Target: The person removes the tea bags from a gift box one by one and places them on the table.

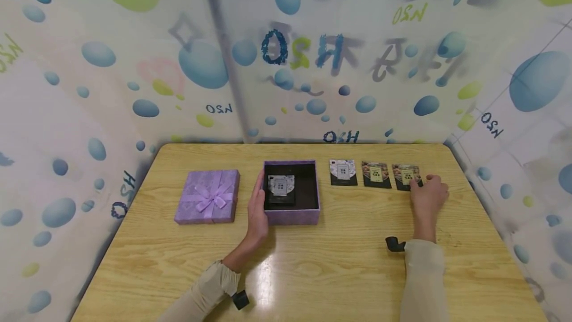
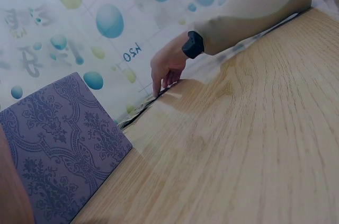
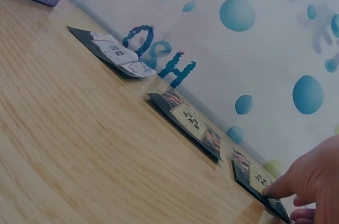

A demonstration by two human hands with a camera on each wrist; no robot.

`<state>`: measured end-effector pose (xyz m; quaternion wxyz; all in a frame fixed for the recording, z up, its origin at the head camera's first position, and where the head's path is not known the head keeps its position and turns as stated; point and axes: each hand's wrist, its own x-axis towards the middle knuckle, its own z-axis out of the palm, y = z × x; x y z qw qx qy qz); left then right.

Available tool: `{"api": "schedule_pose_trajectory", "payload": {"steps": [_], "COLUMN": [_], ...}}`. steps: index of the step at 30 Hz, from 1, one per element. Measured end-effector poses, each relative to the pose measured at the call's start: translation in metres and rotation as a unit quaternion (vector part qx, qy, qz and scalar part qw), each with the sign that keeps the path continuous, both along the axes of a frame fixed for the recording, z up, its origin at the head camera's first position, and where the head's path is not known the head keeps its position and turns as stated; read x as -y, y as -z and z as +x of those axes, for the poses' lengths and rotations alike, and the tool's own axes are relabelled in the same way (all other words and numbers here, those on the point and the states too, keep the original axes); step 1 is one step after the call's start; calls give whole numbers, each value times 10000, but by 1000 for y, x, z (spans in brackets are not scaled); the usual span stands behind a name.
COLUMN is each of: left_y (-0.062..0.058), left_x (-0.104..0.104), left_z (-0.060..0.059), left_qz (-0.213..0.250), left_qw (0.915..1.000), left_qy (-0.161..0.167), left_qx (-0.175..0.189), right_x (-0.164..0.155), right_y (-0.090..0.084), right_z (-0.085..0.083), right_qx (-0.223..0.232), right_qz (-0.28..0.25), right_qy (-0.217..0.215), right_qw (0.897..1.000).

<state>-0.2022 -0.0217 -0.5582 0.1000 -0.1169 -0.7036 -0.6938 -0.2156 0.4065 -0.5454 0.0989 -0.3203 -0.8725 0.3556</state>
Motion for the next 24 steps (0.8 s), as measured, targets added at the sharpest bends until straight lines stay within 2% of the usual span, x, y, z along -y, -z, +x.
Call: {"api": "schedule_pose_trajectory", "payload": {"steps": [9,15,18,24], "left_y": [-1,0,0,0], "left_x": [0,0,0,1], "left_z": [1,-1,-1,-1], "left_qz": [16,45,39,19], "left_qw": [10000,10000,10000,10000], "left_qy": [-36,-30,-32,-57], "left_qx": [50,10,-6,28], "right_x": [2,12,22,49], "right_y": [-3,-9,-20,-45], "right_z": [-1,-6,-11,-12], "right_qx": [-82,-1053,-1306,-1465], "right_qz": [-43,258,252,-181], "right_qy": [-80,-77,-294,-1068], "right_qw": [9999,9941,9907,9833]}}
